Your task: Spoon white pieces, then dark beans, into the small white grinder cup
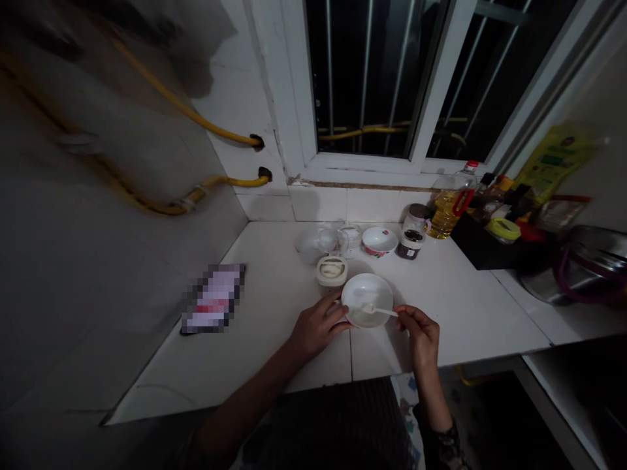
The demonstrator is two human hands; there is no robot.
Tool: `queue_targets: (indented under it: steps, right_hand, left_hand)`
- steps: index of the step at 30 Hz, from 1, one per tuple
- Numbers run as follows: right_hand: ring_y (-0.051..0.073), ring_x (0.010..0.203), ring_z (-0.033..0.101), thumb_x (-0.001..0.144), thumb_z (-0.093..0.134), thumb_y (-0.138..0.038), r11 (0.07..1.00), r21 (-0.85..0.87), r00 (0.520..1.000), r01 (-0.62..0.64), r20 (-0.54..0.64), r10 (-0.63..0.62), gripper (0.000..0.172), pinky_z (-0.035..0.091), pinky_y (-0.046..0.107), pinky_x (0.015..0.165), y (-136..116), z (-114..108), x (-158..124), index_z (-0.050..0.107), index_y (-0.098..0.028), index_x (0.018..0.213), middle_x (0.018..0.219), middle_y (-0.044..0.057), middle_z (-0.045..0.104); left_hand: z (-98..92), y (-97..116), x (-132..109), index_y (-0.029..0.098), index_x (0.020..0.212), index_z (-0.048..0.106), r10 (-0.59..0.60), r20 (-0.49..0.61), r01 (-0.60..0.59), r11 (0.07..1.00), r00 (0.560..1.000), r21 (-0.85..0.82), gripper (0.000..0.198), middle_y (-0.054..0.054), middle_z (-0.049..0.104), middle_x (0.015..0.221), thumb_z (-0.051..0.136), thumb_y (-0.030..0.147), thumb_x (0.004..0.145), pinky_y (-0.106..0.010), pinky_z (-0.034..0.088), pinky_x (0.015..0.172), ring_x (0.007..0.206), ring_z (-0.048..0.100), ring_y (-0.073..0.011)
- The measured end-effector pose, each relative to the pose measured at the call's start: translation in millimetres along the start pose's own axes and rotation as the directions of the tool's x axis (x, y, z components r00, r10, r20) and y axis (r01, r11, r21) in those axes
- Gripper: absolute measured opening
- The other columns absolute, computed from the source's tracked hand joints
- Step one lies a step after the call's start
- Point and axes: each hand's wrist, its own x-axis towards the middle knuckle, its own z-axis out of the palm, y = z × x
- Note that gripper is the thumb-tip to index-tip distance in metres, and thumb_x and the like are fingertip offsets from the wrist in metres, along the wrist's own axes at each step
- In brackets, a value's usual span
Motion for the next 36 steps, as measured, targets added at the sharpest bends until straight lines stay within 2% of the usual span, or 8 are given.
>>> queue_targets:
  steps: [11, 20, 22, 25, 27, 29, 32, 36]
  right_hand:
    - [0.014, 0.052, 0.050, 0.058, 0.073, -0.034, 0.992, 0.106, 0.998, -0.062, -0.001, 0.063, 0.019, 0.039, 0.030, 0.059, 5.3, 9.5, 16.1, 0.074, -0.017, 0.066, 0.050, 0.000, 0.059]
    - [0.016, 0.057, 0.054, 0.074, 0.063, -0.035, 0.967, -0.006, 0.962, 0.257, 0.097, -0.255, 0.018, 0.043, 0.032, 0.063, -30.5, 59.4, 42.9, 0.071, -0.019, 0.076, 0.056, -0.001, 0.059]
    - [0.018, 0.064, 0.057, 0.082, 0.058, -0.032, 0.877, -0.148, 0.888, 0.458, 0.133, -0.441, 0.018, 0.044, 0.035, 0.071, -30.9, 71.2, 43.0, 0.071, -0.020, 0.082, 0.062, 0.000, 0.062]
    - [0.018, 0.071, 0.059, 0.088, 0.050, -0.019, 0.526, -0.340, 0.623, 0.780, 0.342, -0.704, 0.021, 0.041, 0.041, 0.088, -26.3, 81.4, 38.8, 0.071, -0.020, 0.088, 0.070, 0.002, 0.068]
    - [0.018, 0.073, 0.059, 0.087, 0.047, -0.009, 0.298, -0.368, 0.455, 0.881, 0.481, -0.750, 0.027, 0.038, 0.043, 0.093, -22.9, 82.9, 36.1, 0.071, -0.020, 0.093, 0.074, 0.002, 0.070]
    - [0.018, 0.076, 0.060, 0.086, 0.045, -0.005, 0.194, -0.376, 0.381, 0.906, 0.526, -0.760, 0.032, 0.037, 0.043, 0.095, -21.4, 81.5, 35.1, 0.070, -0.021, 0.098, 0.077, 0.003, 0.071]
    - [0.018, 0.073, 0.060, 0.088, 0.047, -0.009, 0.287, -0.369, 0.440, 0.884, 0.452, -0.776, 0.028, 0.039, 0.042, 0.094, -23.1, 76.6, 36.1, 0.070, -0.022, 0.097, 0.075, 0.002, 0.070]
    - [0.020, 0.076, 0.062, 0.089, 0.056, -0.026, 0.672, -0.297, 0.734, 0.678, 0.233, -0.637, 0.016, 0.046, 0.038, 0.084, -22.2, 62.0, 35.3, 0.072, -0.021, 0.087, 0.071, 0.002, 0.069]
  left_hand:
    - [-2.0, 0.8, 2.5, 0.020, 0.103, 0.065, -0.100, 0.053, 0.105, 0.987, 0.994, -0.120, 0.026, -0.011, 0.062, 0.122, 0.065, 0.041, 0.087, -0.030, 0.060, 0.079, 0.098, 0.068, -0.0206]
    - [-2.4, 1.0, 2.6, 0.021, 0.104, 0.066, -0.110, 0.083, 0.120, 0.986, 0.990, -0.117, 0.027, -0.011, 0.063, 0.121, 0.064, 0.043, 0.087, -0.031, 0.060, 0.078, 0.096, 0.069, -0.0207]
    - [-3.7, 2.1, 4.0, 0.021, 0.103, 0.066, -0.108, 0.077, 0.116, 0.986, 0.991, -0.117, 0.027, -0.011, 0.063, 0.120, 0.065, 0.042, 0.087, -0.031, 0.060, 0.078, 0.097, 0.069, -0.0207]
    - [-3.9, 3.5, 4.8, 0.020, 0.101, 0.066, -0.118, 0.079, 0.127, 0.985, 0.990, -0.121, 0.025, -0.011, 0.063, 0.120, 0.067, 0.040, 0.086, -0.031, 0.060, 0.079, 0.098, 0.069, -0.0212]
    - [-2.9, 3.8, 4.3, 0.020, 0.100, 0.066, -0.124, 0.085, 0.134, 0.983, 0.989, -0.123, 0.024, -0.010, 0.063, 0.119, 0.069, 0.038, 0.085, -0.032, 0.060, 0.081, 0.099, 0.068, -0.0218]
    - [-1.9, 3.7, 3.6, 0.020, 0.101, 0.066, -0.131, 0.094, 0.142, 0.983, 0.987, -0.120, 0.025, -0.010, 0.063, 0.120, 0.070, 0.038, 0.084, -0.033, 0.060, 0.082, 0.101, 0.068, -0.0224]
    - [-2.1, 3.6, 3.8, 0.020, 0.104, 0.065, -0.132, 0.103, 0.144, 0.982, 0.986, -0.121, 0.028, -0.011, 0.062, 0.121, 0.070, 0.039, 0.083, -0.033, 0.060, 0.081, 0.101, 0.068, -0.0228]
    - [-5.2, 3.9, 6.0, 0.019, 0.100, 0.065, -0.109, 0.085, 0.119, 0.986, 0.990, -0.115, 0.027, -0.011, 0.063, 0.120, 0.068, 0.040, 0.085, -0.031, 0.060, 0.080, 0.100, 0.068, -0.0215]
